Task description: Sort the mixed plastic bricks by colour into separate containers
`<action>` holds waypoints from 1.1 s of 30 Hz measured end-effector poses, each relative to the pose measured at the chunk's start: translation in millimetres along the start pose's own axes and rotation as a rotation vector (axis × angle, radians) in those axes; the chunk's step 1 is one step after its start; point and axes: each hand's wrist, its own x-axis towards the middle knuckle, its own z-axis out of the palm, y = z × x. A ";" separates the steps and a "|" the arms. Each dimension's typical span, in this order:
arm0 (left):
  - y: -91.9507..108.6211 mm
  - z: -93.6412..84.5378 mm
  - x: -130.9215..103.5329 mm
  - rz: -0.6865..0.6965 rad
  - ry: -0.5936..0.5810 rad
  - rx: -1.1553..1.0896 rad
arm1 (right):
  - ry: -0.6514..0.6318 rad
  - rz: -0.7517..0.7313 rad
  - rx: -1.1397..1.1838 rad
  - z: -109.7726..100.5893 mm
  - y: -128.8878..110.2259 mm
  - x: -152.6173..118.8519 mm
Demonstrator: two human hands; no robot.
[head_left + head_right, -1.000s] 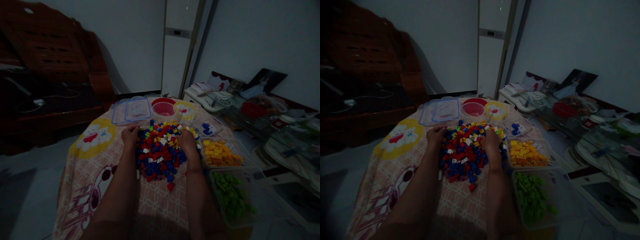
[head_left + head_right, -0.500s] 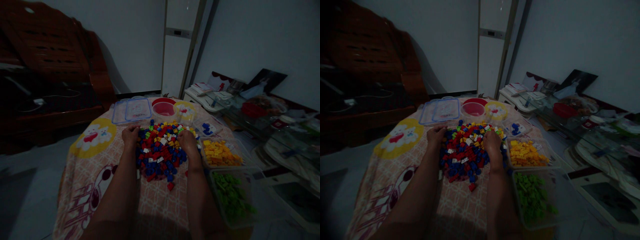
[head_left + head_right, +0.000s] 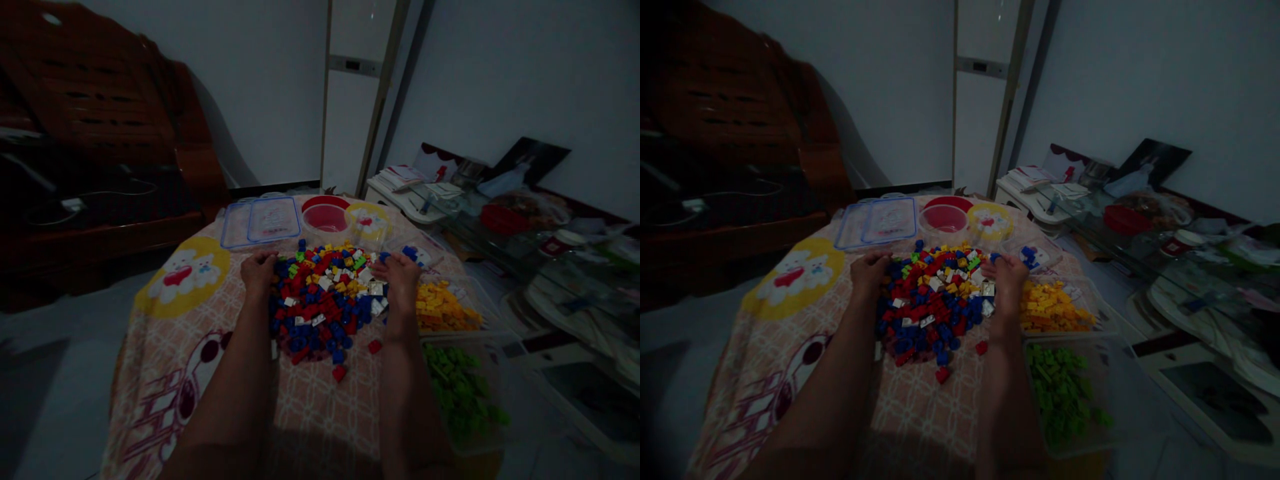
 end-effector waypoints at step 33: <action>-5.3 3.0 4.1 0.014 0.010 -0.010 | -0.386 -0.063 -0.695 -24.6 -32.3 -18.3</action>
